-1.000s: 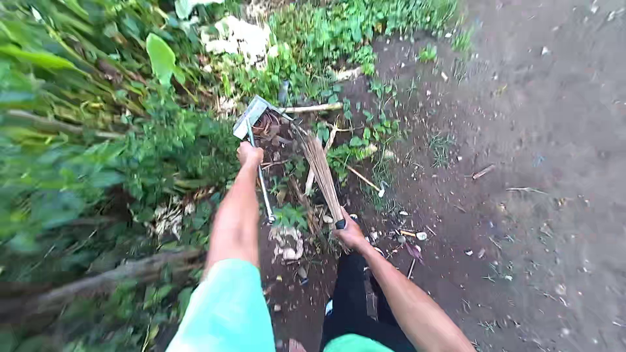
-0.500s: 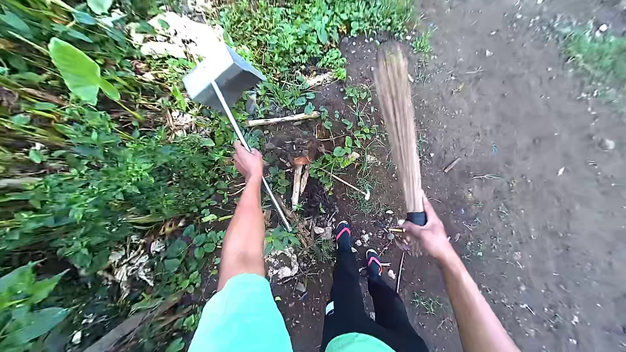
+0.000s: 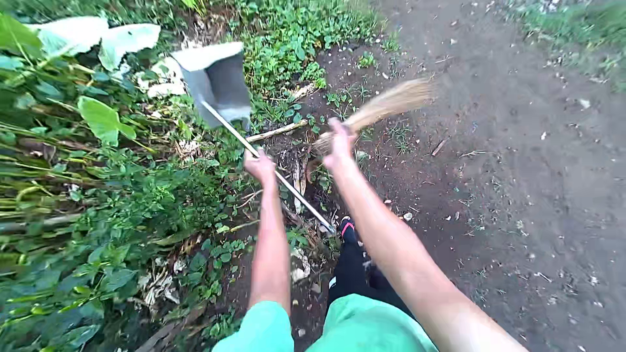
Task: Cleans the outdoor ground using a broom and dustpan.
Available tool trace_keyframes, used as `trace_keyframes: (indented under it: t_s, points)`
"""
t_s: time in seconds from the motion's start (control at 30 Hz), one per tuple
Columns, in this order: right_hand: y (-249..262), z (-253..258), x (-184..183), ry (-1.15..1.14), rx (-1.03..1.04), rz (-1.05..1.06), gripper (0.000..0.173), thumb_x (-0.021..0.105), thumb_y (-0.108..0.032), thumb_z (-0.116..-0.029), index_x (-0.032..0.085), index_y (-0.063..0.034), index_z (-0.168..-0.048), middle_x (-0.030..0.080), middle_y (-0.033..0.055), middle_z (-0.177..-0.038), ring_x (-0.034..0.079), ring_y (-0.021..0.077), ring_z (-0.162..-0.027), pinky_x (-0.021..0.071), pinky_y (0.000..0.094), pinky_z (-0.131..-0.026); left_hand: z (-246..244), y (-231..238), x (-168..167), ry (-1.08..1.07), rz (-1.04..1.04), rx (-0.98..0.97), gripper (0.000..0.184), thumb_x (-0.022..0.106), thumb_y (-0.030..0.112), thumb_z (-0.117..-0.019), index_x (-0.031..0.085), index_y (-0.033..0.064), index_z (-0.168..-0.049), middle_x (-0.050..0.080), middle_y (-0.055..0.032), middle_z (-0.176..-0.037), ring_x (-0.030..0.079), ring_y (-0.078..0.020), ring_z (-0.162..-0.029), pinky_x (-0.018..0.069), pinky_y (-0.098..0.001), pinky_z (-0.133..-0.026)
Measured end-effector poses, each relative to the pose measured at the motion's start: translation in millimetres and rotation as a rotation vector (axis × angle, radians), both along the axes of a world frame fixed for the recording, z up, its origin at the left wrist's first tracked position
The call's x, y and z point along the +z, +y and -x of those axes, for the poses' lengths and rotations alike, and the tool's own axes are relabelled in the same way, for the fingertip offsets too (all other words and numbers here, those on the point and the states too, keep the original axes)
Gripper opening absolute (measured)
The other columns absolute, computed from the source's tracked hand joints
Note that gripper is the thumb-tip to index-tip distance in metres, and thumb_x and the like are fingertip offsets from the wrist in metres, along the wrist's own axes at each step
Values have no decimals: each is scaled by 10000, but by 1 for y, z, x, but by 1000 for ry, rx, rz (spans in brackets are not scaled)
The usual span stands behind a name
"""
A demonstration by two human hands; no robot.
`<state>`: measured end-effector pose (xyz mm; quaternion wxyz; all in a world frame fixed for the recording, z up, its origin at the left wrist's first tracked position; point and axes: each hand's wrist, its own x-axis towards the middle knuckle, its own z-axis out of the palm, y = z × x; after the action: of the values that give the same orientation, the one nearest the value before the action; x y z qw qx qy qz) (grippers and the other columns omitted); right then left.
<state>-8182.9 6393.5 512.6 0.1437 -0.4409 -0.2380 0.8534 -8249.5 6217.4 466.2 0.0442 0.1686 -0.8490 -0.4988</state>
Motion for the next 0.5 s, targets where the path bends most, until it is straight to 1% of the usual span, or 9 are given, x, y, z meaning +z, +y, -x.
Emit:
trace_keyframes:
  t_s: [0.07, 0.1, 0.17, 0.23, 0.3, 0.33, 0.4, 0.43, 0.5]
  points:
    - [-7, 6, 7, 144, 483, 113, 399, 667, -261, -977, 477, -144, -1308, 566, 22, -740, 534, 99, -519, 499, 255, -467, -23, 38, -19, -68, -35, -63, 351, 574, 239, -1047, 621, -16, -1284, 700, -193, -909, 683, -283, -715, 596, -489, -688]
    - [3, -1, 4, 232, 666, 144, 361, 626, -215, -1001, 485, -139, -1324, 563, 33, -738, 532, 107, -513, 490, 252, -449, -34, 47, -32, -100, -88, -60, 344, 578, 230, -1046, 612, -20, -1280, 710, -203, -969, 703, -295, -779, 603, -501, -746]
    - [37, -38, -1, 270, 762, 136, 360, 626, -218, -1010, 493, -146, -1337, 570, 30, -754, 540, 99, -521, 490, 236, -450, -42, 46, -50, -110, -226, 74, 320, 568, 196, -1046, 575, -46, -1255, 695, -178, -898, 694, -256, -696, 612, -447, -668]
    - [85, -111, -9, 222, 714, 66, 398, 648, -302, -996, 513, -187, -1353, 585, 16, -768, 546, 81, -524, 493, 222, -459, -48, 26, -47, -115, -376, 218, 307, 541, 213, -1060, 547, -41, -1232, 661, -156, -825, 657, -233, -630, 584, -419, -586]
    - [140, -211, -21, 75, 676, -105, 465, 629, -316, -1026, 459, -219, -1448, 596, 42, -825, 559, 110, -570, 509, 262, -501, -64, -2, -33, -133, -533, 275, 271, 532, 164, -1029, 515, -12, -1234, 592, -138, -902, 597, -217, -706, 553, -408, -621]
    - [166, -272, -32, -53, 665, -239, 582, 657, -293, -1012, 401, -224, -1530, 616, 72, -922, 586, 138, -641, 531, 299, -557, -78, -15, -27, -143, -617, 266, 254, 521, 124, -1009, 497, 1, -1231, 552, -133, -943, 557, -209, -745, 536, -400, -648]
    - [218, -413, -64, -325, 654, -484, 809, 786, -230, -915, 353, -140, -1592, 630, 190, -1293, 666, 273, -1021, 575, 455, -879, -114, -21, -25, -182, -676, 249, 132, 487, 124, -1006, 479, 71, -1126, 505, -68, -873, 506, -135, -662, 497, -290, -571]
    - [237, -494, -85, -449, 648, -554, 868, 845, -216, -857, 376, -105, -1579, 602, 228, -1373, 646, 331, -1166, 540, 517, -1003, -140, -19, -29, -208, -664, 245, 117, 489, 120, -1007, 485, 78, -1116, 487, -56, -863, 484, -126, -646, 473, -270, -561]
    - [252, -669, -110, -687, 642, -563, 853, 875, -232, -832, 427, -70, -1539, 609, 270, -1353, 628, 397, -1209, 502, 584, -1048, -213, -7, -46, -267, -579, 212, 147, 507, 107, -988, 495, 70, -1130, 497, -65, -891, 487, -139, -675, 472, -289, -583]
